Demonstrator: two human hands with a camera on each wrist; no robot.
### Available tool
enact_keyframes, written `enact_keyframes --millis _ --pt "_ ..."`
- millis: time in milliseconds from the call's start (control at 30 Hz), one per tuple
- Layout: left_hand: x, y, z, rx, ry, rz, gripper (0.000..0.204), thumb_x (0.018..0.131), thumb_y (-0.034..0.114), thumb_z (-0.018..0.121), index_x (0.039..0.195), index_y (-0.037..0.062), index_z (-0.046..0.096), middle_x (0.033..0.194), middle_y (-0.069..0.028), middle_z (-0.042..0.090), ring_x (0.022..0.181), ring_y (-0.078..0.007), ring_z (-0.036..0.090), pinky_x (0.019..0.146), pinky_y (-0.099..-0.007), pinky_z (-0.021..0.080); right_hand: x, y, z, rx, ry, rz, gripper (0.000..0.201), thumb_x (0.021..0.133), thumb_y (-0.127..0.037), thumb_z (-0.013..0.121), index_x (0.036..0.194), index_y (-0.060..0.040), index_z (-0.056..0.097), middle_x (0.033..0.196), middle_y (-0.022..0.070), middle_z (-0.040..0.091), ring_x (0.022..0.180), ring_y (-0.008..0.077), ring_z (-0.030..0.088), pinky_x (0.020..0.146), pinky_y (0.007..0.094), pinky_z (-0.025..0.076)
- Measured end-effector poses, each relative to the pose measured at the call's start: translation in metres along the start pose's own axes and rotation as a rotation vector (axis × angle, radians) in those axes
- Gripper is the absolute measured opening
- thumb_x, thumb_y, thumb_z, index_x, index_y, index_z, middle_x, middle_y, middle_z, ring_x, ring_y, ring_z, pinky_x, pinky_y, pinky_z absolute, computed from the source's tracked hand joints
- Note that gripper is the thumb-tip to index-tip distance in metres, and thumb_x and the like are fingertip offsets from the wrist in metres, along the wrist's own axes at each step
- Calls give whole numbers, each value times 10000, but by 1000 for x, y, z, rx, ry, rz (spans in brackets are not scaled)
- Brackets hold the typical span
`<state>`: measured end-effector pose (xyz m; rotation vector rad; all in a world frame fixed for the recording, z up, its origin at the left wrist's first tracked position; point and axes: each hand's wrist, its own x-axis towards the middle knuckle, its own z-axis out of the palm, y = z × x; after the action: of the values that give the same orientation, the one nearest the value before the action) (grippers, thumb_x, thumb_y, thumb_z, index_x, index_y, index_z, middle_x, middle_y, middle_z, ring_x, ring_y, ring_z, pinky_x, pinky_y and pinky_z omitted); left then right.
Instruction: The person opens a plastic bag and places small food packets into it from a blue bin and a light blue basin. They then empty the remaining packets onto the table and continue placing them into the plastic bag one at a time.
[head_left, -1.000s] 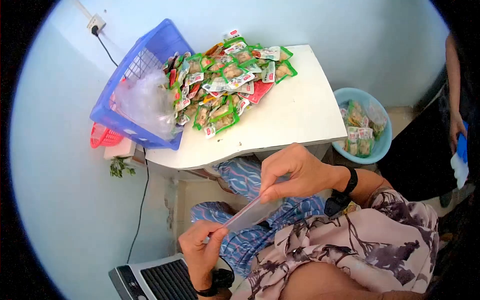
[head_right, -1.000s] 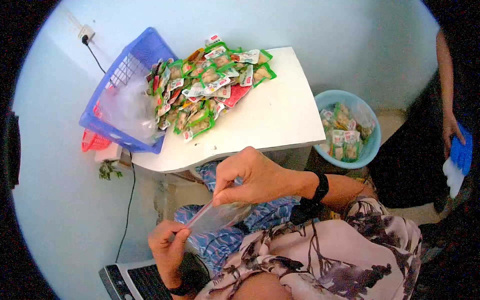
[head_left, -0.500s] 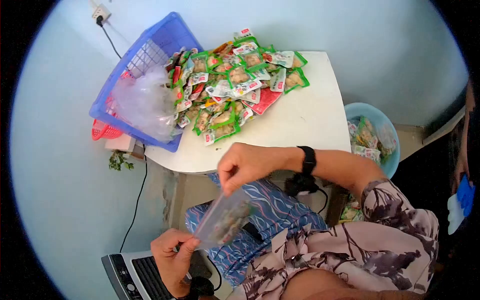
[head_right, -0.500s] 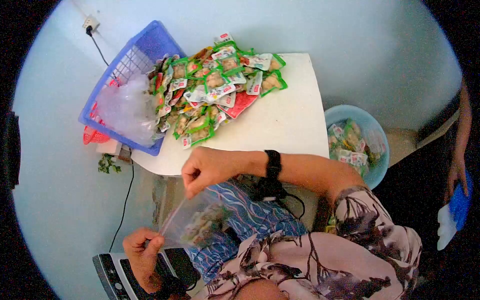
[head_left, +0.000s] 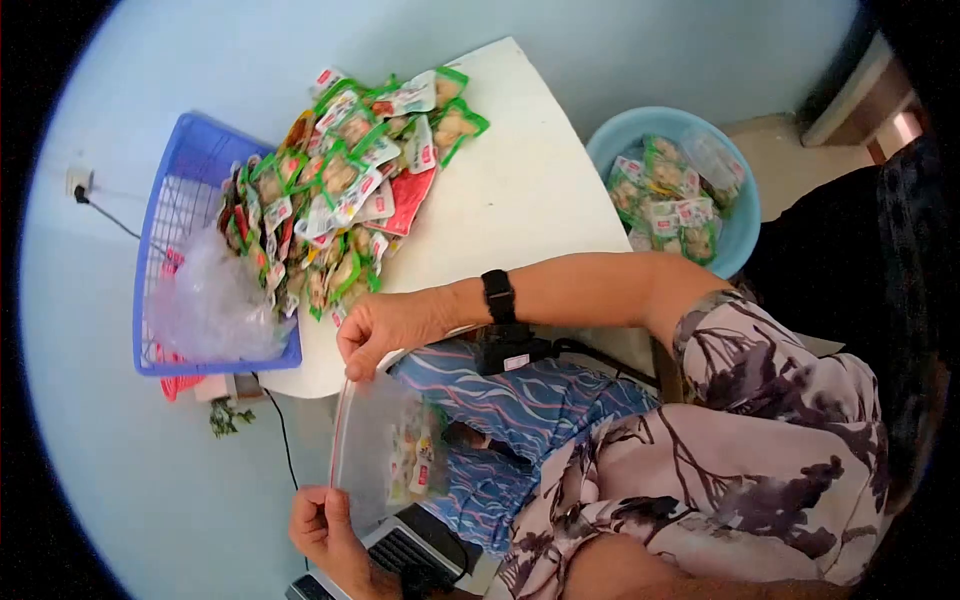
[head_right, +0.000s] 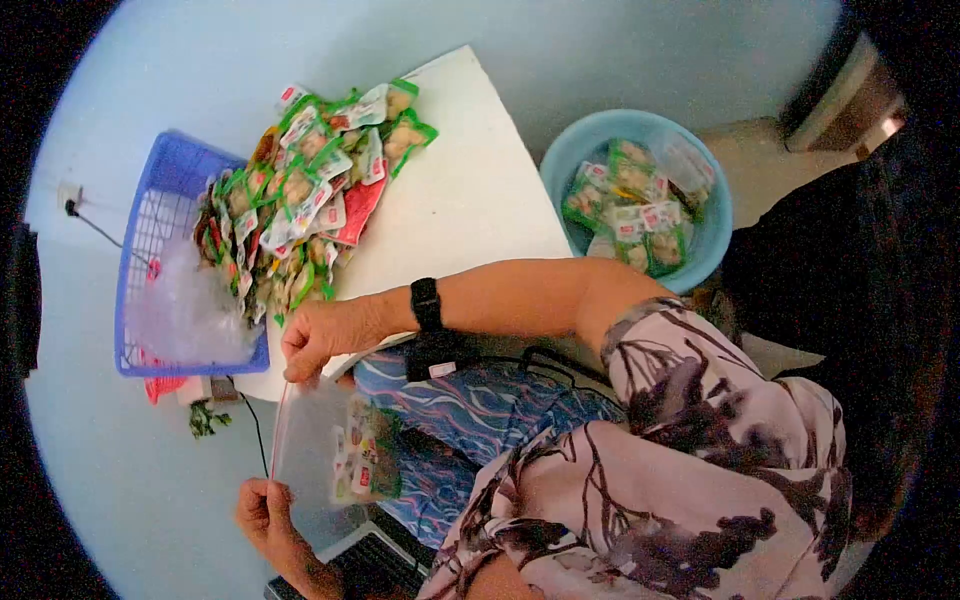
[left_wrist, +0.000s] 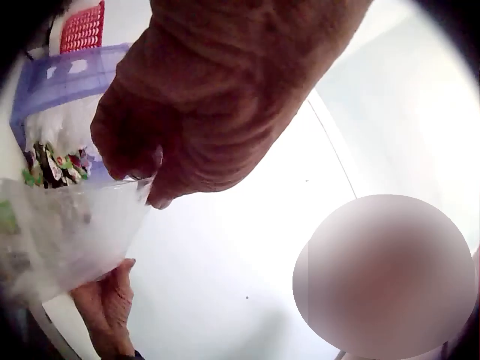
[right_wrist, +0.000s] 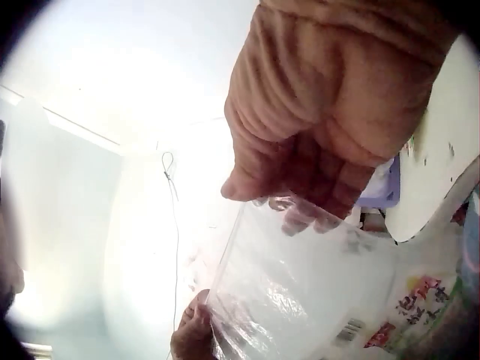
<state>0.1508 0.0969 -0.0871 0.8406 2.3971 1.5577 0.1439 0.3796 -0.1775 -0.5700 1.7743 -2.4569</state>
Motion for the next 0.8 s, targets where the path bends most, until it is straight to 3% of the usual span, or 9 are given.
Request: enact_keyframes --millis 67,100,200,233,267,367,467,733,800 --pt "-1 6 1 47 -12 -35 235 905 164 601 722 38 524 680 -22 524 644 -106 469 613 -252 370 4 0 2 85 -14 36 252 867 -240 694 820 3 648 746 92 671 675 146 644 680 295 543" --pt "-2 7 1 43 8 -12 237 910 176 598 730 39 527 688 -31 541 651 -111 487 621 -256 387 -4 -5 -3 75 -35 184 257 894 -254 662 895 3 662 828 95 683 779 166 664 739 311 549" --pt "-1 14 7 34 53 38 244 925 210 586 758 41 533 713 -57 584 672 -125 537 645 -267 433 -10 -9 -10 153 -167 38 281 905 -254 649 1044 -10 663 1000 101 682 946 183 646 828 334 526" --pt "-2 16 6 24 61 39 247 930 221 582 770 40 534 721 -65 594 679 -129 549 654 -270 444 -6 -11 -13 103 -262 27 397 887 -239 675 1216 -30 598 1158 91 642 1057 182 599 894 354 493" --pt "-1 17 5 14 69 38 250 935 232 577 782 39 535 728 -73 604 685 -134 561 662 -272 454 -8 -11 -13 87 -286 -7 434 877 -230 687 1246 -32 572 1178 92 633 1067 178 592 900 351 487" --pt "-3 15 -12 38 -68 0 362 931 284 608 1058 -48 542 1064 -284 632 973 -362 650 855 -476 534 -7 -2 -1 60 -362 -57 540 852 -201 714 1320 -35 504 1235 94 604 1095 168 568 912 337 471" --pt "-2 10 2 -29 89 105 273 949 265 562 802 39 526 729 -69 584 682 -133 548 660 -272 453 -2 15 -2 66 -426 13 591 845 -187 721 1354 -37 461 1287 98 569 1128 172 543 919 324 462" --pt "-4 9 -4 -196 29 261 324 950 326 569 814 39 506 741 -67 515 636 -155 484 603 -285 384 -13 11 5 93 -342 37 646 830 -228 736 1382 -71 438 1346 119 515 1241 219 471 988 354 425" --pt "-4 14 -1 -218 16 302 310 950 310 570 819 39 497 735 -63 509 632 -153 479 591 -283 381 -11 13 3 48 -458 34 678 824 -230 740 1397 -69 415 1361 118 502 1256 227 457 1003 362 413"
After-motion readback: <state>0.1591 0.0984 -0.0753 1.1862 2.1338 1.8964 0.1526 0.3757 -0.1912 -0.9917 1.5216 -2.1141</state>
